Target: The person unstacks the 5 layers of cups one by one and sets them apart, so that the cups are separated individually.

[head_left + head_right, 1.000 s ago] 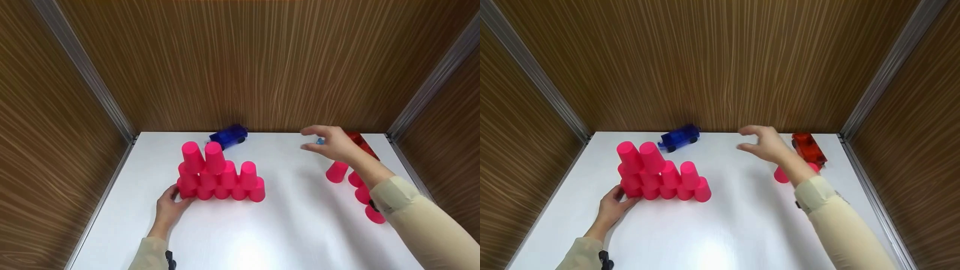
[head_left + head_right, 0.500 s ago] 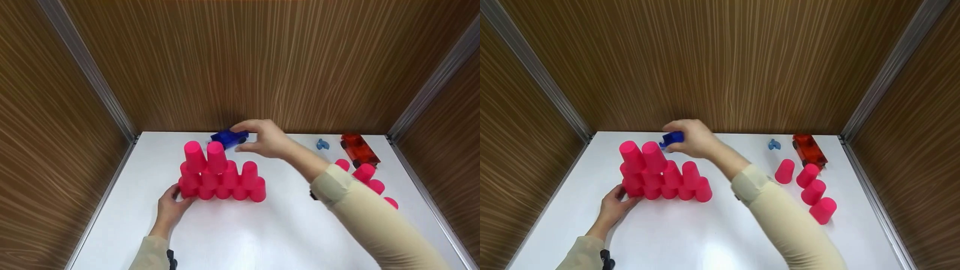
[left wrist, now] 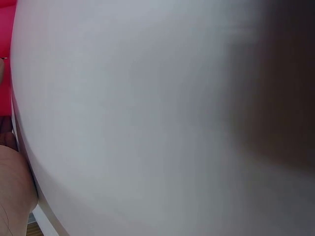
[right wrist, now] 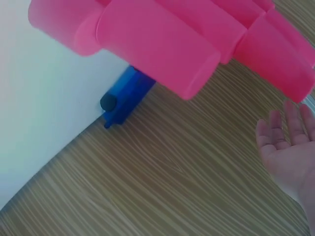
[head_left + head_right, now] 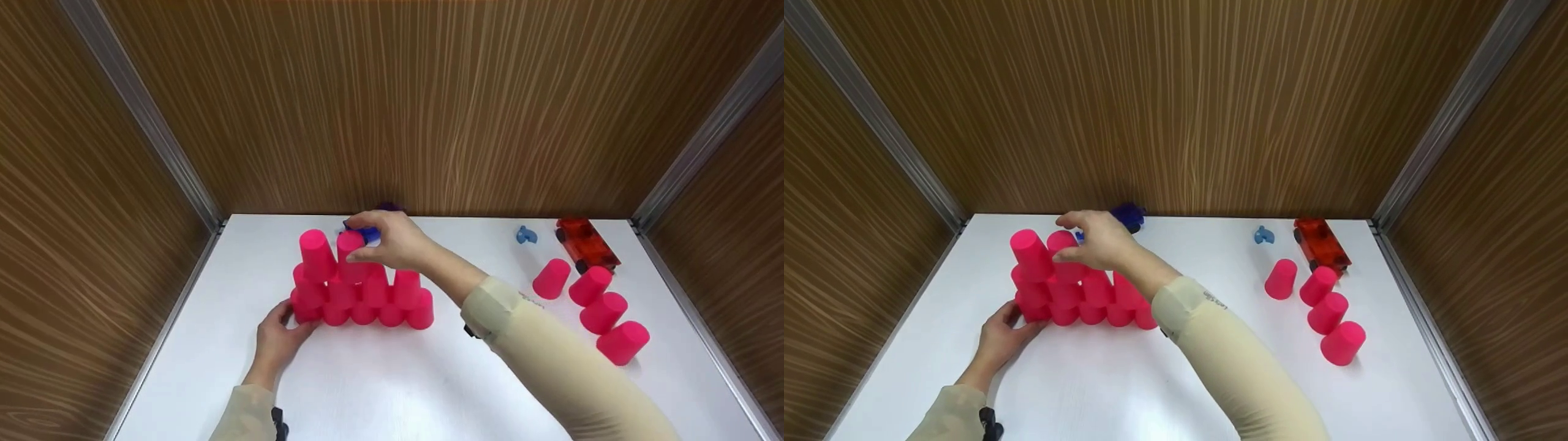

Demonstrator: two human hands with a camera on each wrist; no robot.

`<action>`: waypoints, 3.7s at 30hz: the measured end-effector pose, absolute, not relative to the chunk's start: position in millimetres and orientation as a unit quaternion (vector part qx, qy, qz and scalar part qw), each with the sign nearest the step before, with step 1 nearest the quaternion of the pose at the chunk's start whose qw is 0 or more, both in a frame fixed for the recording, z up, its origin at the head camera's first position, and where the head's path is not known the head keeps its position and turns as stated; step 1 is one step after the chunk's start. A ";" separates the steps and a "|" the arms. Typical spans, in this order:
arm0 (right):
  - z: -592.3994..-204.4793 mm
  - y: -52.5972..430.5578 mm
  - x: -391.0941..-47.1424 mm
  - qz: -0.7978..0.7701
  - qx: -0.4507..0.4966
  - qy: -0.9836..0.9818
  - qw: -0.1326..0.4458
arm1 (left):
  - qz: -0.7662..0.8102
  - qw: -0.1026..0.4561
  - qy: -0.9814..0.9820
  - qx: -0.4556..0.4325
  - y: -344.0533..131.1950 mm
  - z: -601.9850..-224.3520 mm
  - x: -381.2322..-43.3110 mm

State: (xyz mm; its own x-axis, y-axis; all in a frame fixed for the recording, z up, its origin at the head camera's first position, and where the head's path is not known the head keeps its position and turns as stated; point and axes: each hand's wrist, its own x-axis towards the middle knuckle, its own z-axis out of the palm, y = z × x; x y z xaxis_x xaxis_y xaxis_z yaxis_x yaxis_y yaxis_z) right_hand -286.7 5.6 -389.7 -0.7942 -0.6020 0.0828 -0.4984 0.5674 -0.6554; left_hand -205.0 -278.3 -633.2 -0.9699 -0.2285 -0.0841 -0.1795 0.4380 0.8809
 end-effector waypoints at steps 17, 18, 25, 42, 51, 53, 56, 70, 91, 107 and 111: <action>-400.2 0.7 -288.0 -0.359 -0.304 0.879 0.080 | -0.525 0.019 -0.843 0.119 -276.4 -633.8 -205.3; -400.3 1.1 -288.1 -0.361 -0.303 0.878 0.081 | -0.526 0.020 -0.842 0.118 -276.6 -634.0 -205.8; -399.8 4.4 -289.0 -0.374 -0.307 0.872 0.075 | -0.524 0.024 -0.844 0.114 -277.8 -637.5 -207.7; -365.2 111.6 -300.7 -0.386 -0.285 0.876 0.048 | -0.524 0.036 -0.845 0.103 -281.7 -638.8 -208.8; -362.2 192.4 -303.7 -0.352 -0.268 0.891 0.100 | -0.529 0.033 -0.841 0.106 -283.4 -640.9 -206.0; -363.7 208.6 -302.1 -0.343 -0.258 0.897 0.107 | -0.526 0.034 -0.843 0.104 -284.0 -641.1 -205.7; -367.4 229.6 -299.2 -0.329 -0.239 0.907 0.112 | -0.522 0.037 -0.846 0.102 -285.8 -641.3 -205.0; -412.6 305.8 -283.8 -0.325 -0.176 0.918 0.142 | -0.522 0.038 -0.846 0.104 -290.2 -639.4 -200.7; -470.8 355.8 -274.9 -0.310 -0.129 0.927 0.166 | -0.517 0.052 -0.849 0.099 -288.7 -639.6 -202.5; -485.0 360.5 -275.0 -0.298 -0.114 0.930 0.181 | -0.531 0.047 -0.841 0.099 -287.9 -636.8 -201.3; -487.2 360.4 -275.2 -0.294 -0.111 0.932 0.180 | -0.529 0.050 -0.841 0.100 -288.2 -637.4 -202.1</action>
